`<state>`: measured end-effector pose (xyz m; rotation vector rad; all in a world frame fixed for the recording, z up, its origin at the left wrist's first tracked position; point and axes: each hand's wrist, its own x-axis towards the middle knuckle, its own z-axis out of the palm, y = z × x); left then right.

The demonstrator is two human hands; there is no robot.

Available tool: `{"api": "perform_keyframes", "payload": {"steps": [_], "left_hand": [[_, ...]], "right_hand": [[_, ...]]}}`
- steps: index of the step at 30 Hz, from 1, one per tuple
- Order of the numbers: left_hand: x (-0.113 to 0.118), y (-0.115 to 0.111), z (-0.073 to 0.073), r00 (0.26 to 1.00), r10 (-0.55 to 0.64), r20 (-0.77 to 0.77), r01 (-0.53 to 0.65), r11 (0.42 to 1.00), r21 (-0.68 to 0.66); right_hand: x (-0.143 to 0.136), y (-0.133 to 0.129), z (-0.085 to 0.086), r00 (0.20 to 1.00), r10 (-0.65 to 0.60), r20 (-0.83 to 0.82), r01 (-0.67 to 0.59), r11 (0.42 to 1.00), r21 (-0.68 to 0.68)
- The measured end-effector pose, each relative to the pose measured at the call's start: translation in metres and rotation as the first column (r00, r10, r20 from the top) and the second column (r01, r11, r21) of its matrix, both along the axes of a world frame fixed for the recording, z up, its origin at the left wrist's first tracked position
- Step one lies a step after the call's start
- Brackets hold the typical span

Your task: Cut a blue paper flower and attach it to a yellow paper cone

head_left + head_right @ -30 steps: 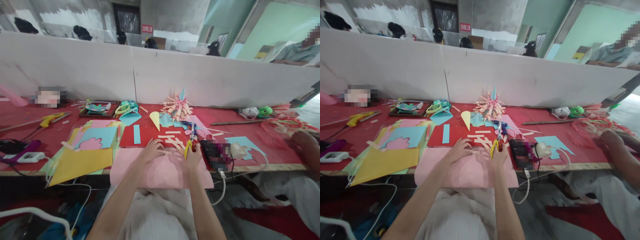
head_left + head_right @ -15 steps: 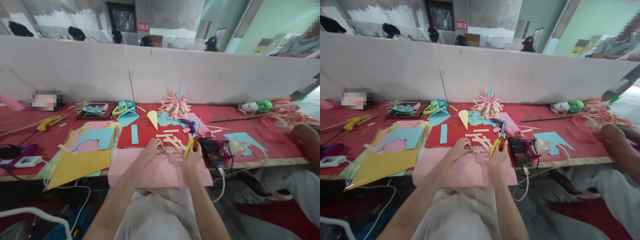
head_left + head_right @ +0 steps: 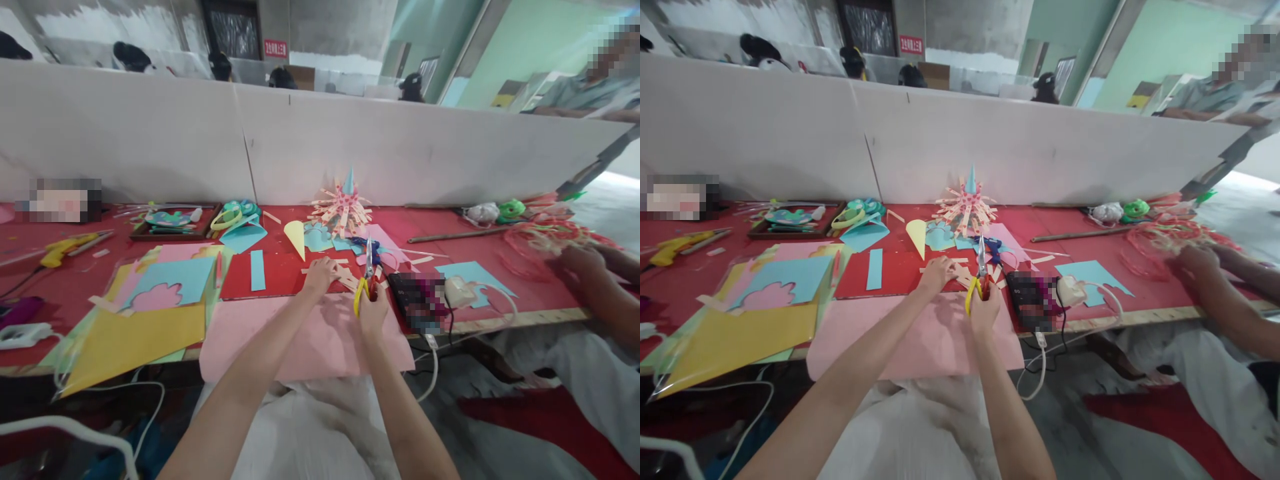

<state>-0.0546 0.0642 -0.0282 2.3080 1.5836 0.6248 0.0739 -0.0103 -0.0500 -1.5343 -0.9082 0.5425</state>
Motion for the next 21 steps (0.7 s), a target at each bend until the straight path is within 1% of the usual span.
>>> {"api": "perform_keyframes", "payload": {"steps": [3, 6, 8, 10, 12, 13, 15, 17, 21], "left_hand": [[-0.008, -0.005, 0.003, 0.998, 0.065, -0.008, -0.064, 0.993, 0.104], [-0.026, -0.016, 0.001, 0.994, 0.109, -0.028, -0.102, 0.978, 0.182], [-0.041, -0.024, -0.005, 0.987, 0.159, -0.031, -0.15, 0.97, 0.193], [-0.054, -0.031, -0.012, 0.971, 0.238, 0.0, -0.234, 0.956, 0.178], [-0.063, -0.035, -0.019, 0.953, 0.301, 0.038, -0.304, 0.943, 0.137], [-0.066, -0.035, -0.022, 0.94, 0.336, 0.063, -0.341, 0.933, 0.115], [-0.068, -0.034, -0.026, 0.928, 0.361, 0.095, -0.369, 0.925, 0.094], [-0.069, -0.033, -0.027, 0.928, 0.355, 0.11, -0.365, 0.927, 0.083], [-0.07, -0.031, -0.027, 0.926, 0.341, 0.161, -0.358, 0.929, 0.091]], "right_hand": [[-0.002, 0.0, -0.001, 0.993, 0.059, 0.104, -0.055, 0.998, -0.041], [-0.005, 0.002, -0.005, 0.952, 0.114, 0.283, -0.092, 0.992, -0.088], [-0.007, 0.004, -0.011, 0.894, 0.133, 0.428, -0.101, 0.99, -0.097], [-0.008, 0.006, -0.017, 0.82, 0.13, 0.558, -0.103, 0.992, -0.079], [-0.008, 0.008, -0.023, 0.762, 0.108, 0.639, -0.099, 0.994, -0.05], [-0.008, 0.009, -0.025, 0.746, 0.09, 0.66, -0.088, 0.995, -0.036], [-0.007, 0.009, -0.027, 0.736, 0.057, 0.675, -0.061, 0.998, -0.018], [-0.007, 0.008, -0.027, 0.743, 0.044, 0.668, -0.053, 0.999, -0.007], [-0.006, 0.005, -0.024, 0.756, 0.05, 0.652, -0.078, 0.997, 0.014]]}}
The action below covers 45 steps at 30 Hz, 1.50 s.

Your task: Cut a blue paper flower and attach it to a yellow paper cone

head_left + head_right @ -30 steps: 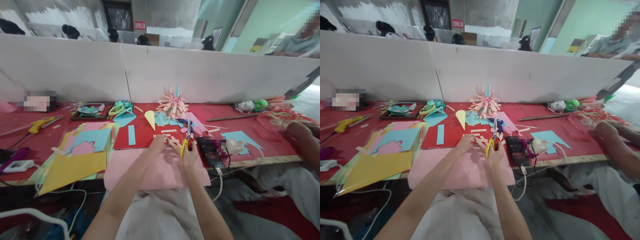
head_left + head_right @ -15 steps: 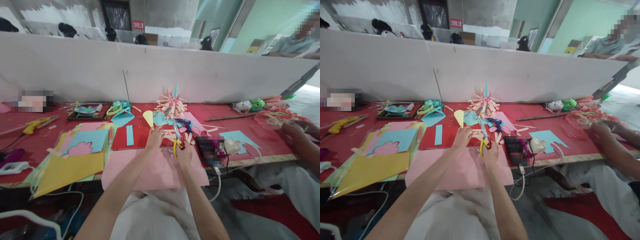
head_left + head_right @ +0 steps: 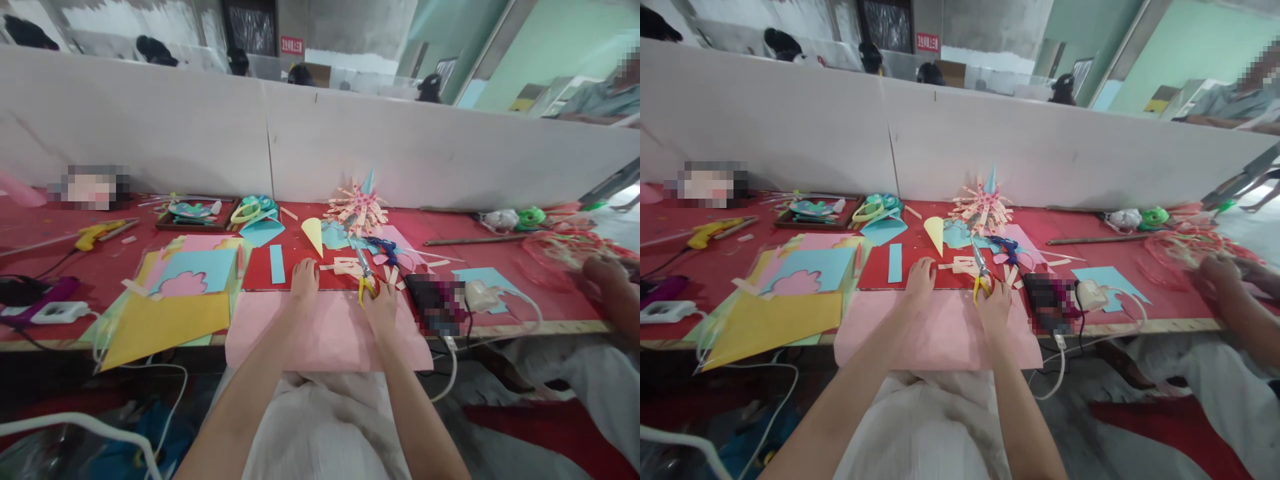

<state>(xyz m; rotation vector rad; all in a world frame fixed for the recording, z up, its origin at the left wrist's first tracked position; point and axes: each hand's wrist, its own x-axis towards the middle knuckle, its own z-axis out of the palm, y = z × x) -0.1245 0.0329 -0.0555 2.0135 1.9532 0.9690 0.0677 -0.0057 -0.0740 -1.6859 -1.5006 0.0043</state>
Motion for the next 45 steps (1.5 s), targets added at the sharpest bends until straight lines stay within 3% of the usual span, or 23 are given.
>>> {"api": "perform_keyframes", "payload": {"steps": [7, 14, 16, 18, 23, 28, 33, 36, 38, 40, 43, 45], "left_hand": [[-0.003, 0.0, -0.002, 0.998, 0.002, 0.057, -0.002, 1.0, 0.005], [-0.003, 0.0, 0.0, 0.998, 0.0, 0.062, 0.001, 1.0, -0.017], [-0.003, -0.001, 0.0, 0.997, 0.006, 0.076, -0.005, 1.0, -0.013], [-0.003, -0.001, 0.001, 0.996, 0.016, 0.092, -0.015, 1.0, -0.012], [-0.004, -0.001, 0.003, 0.986, 0.04, 0.159, -0.036, 0.999, -0.025], [-0.006, -0.003, 0.005, 0.975, 0.035, 0.219, -0.032, 0.999, -0.017], [-0.008, -0.004, 0.002, 0.951, 0.0, 0.309, -0.012, 0.999, 0.034], [-0.007, -0.001, 0.002, 0.882, -0.014, 0.471, -0.002, 0.999, 0.034], [-0.006, 0.001, 0.003, 0.785, -0.032, 0.618, 0.022, 0.999, 0.023], [-0.006, 0.003, 0.004, 0.653, -0.052, 0.755, 0.063, 0.998, 0.014], [-0.005, 0.005, 0.005, 0.485, -0.054, 0.873, 0.124, 0.992, -0.007], [-0.006, 0.006, 0.006, 0.434, -0.045, 0.9, 0.134, 0.991, -0.015]], "right_hand": [[0.003, -0.005, 0.003, 0.994, 0.089, 0.066, -0.085, 0.994, -0.064], [0.025, 0.008, 0.022, 0.989, 0.143, -0.041, -0.149, 0.963, -0.225], [0.032, 0.017, 0.032, 0.994, 0.057, -0.096, -0.072, 0.984, -0.163], [0.033, 0.026, 0.041, 0.976, 0.072, -0.204, -0.077, 0.997, -0.015], [-0.002, 0.045, 0.052, 0.805, 0.279, -0.524, -0.297, 0.953, 0.053], [-0.053, 0.075, 0.051, 0.678, 0.34, -0.651, -0.454, 0.891, -0.007], [-0.082, 0.096, 0.058, 0.57, 0.404, -0.716, -0.574, 0.819, 0.005], [-0.09, 0.093, 0.056, 0.398, 0.401, -0.826, -0.648, 0.76, 0.057], [-0.092, 0.089, 0.049, 0.222, 0.337, -0.915, -0.692, 0.716, 0.096], [-0.094, 0.086, 0.039, 0.094, 0.23, -0.969, -0.693, 0.713, 0.102], [-0.094, 0.084, 0.027, 0.038, 0.134, -0.99, -0.654, 0.753, 0.077], [-0.095, 0.085, 0.023, 0.037, 0.143, -0.989, -0.655, 0.751, 0.084]]}}
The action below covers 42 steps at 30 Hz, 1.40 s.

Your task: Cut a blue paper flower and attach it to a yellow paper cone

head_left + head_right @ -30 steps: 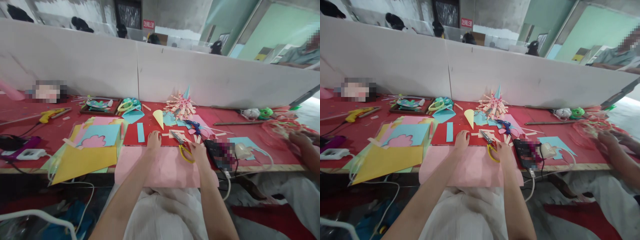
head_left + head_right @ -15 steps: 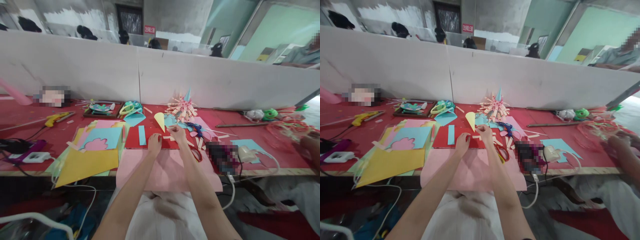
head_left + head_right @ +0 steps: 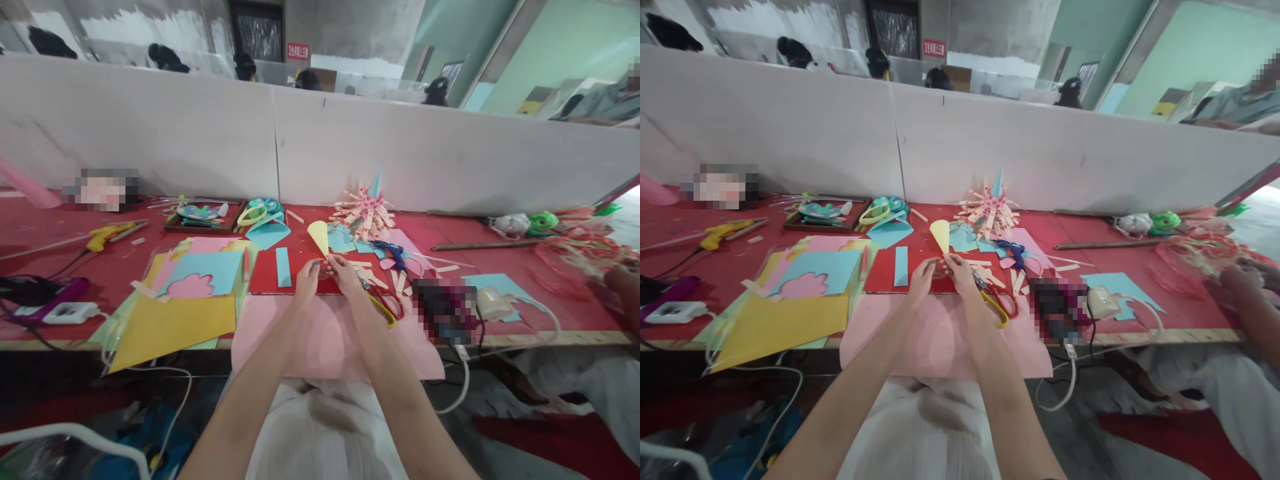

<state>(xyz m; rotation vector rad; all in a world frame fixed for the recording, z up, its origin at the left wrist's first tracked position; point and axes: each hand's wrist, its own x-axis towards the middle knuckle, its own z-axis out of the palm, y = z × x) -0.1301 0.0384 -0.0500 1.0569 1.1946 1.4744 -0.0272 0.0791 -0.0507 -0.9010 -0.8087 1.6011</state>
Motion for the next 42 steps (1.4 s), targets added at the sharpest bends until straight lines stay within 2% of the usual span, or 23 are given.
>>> {"api": "perform_keyframes", "payload": {"steps": [4, 12, 23, 32, 39, 42], "left_hand": [[-0.0001, -0.0005, 0.0004, 1.0, 0.015, 0.021, -0.015, 1.0, 0.003], [0.0, -0.0014, 0.0021, 0.999, 0.043, -0.017, -0.043, 0.999, -0.003], [0.0003, -0.0007, -0.0018, 0.998, 0.053, -0.042, -0.052, 0.998, 0.025], [-0.0012, -0.0006, -0.0017, 0.998, 0.049, -0.031, -0.049, 0.999, 0.003], [-0.0009, -0.0005, -0.0011, 0.999, 0.045, -0.014, -0.045, 0.999, 0.008], [-0.0007, -0.0008, 0.0014, 0.998, 0.057, -0.008, -0.057, 0.998, -0.002]], "right_hand": [[-0.0015, 0.0005, -0.0005, 1.0, 0.014, -0.01, -0.013, 0.999, 0.042], [0.0017, 0.001, -0.0011, 0.999, 0.027, -0.037, -0.029, 0.999, -0.038], [0.0059, 0.0027, -0.0039, 0.996, 0.062, -0.061, -0.065, 0.997, -0.051], [0.005, 0.0012, -0.002, 0.996, 0.042, -0.079, -0.047, 0.998, -0.051], [0.003, 0.0004, -0.0009, 0.998, 0.039, -0.048, -0.041, 0.999, -0.035], [0.0005, 0.0039, 0.0003, 0.997, 0.006, 0.076, -0.008, 0.999, 0.033]]}}
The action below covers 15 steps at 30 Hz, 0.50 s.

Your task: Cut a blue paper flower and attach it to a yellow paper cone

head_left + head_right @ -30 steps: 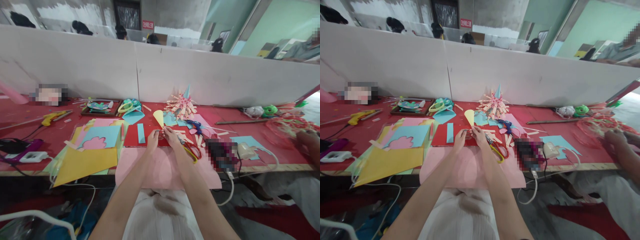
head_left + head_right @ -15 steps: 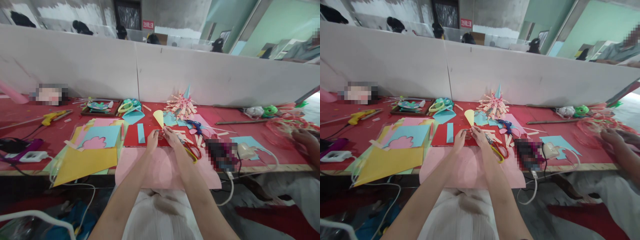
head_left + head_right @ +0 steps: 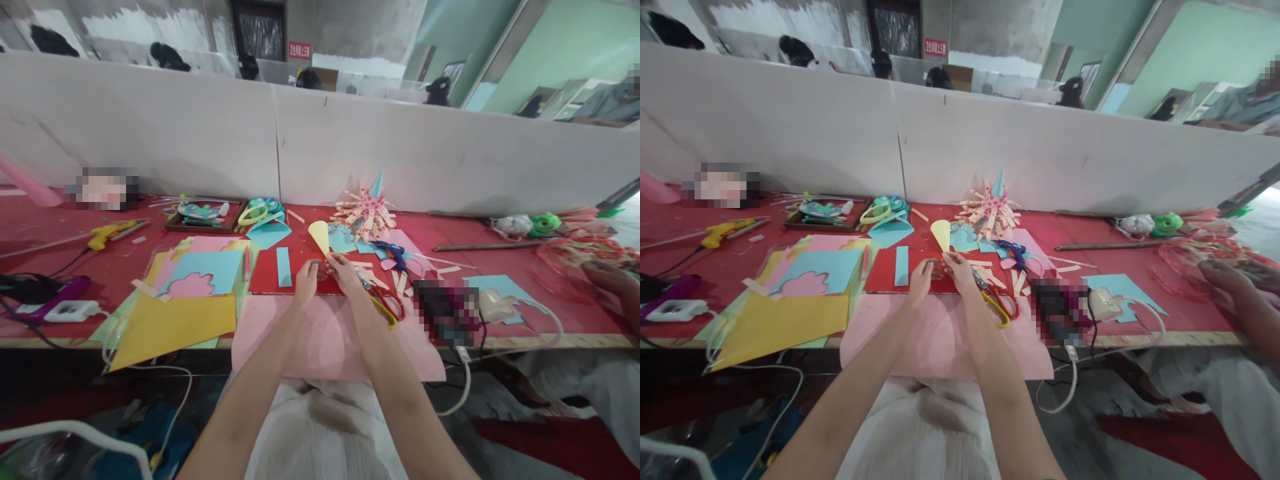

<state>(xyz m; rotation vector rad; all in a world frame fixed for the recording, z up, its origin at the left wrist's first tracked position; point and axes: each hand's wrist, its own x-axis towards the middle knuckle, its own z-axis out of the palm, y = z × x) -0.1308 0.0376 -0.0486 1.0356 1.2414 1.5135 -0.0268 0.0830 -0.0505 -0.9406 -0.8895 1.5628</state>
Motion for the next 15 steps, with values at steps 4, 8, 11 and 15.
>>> {"api": "perform_keyframes", "payload": {"steps": [4, 8, 11, 15], "left_hand": [[0.001, -0.001, 0.002, 1.0, 0.013, -0.008, -0.013, 1.0, -0.02], [0.001, -0.003, 0.001, 1.0, 0.019, -0.002, -0.019, 1.0, -0.006], [0.001, -0.003, 0.001, 1.0, 0.027, 0.002, -0.027, 1.0, -0.005], [0.001, -0.003, -0.001, 0.999, 0.029, 0.025, -0.029, 1.0, -0.006]], "right_hand": [[-0.002, 0.017, 0.005, 0.938, -0.117, 0.325, 0.087, 0.991, 0.104], [-0.003, 0.042, 0.009, 0.741, -0.256, 0.621, 0.145, 0.964, 0.224], [-0.008, 0.058, 0.014, 0.696, -0.19, 0.693, 0.082, 0.979, 0.186], [-0.023, 0.065, 0.024, 0.761, -0.065, 0.645, -0.062, 0.983, 0.172]]}}
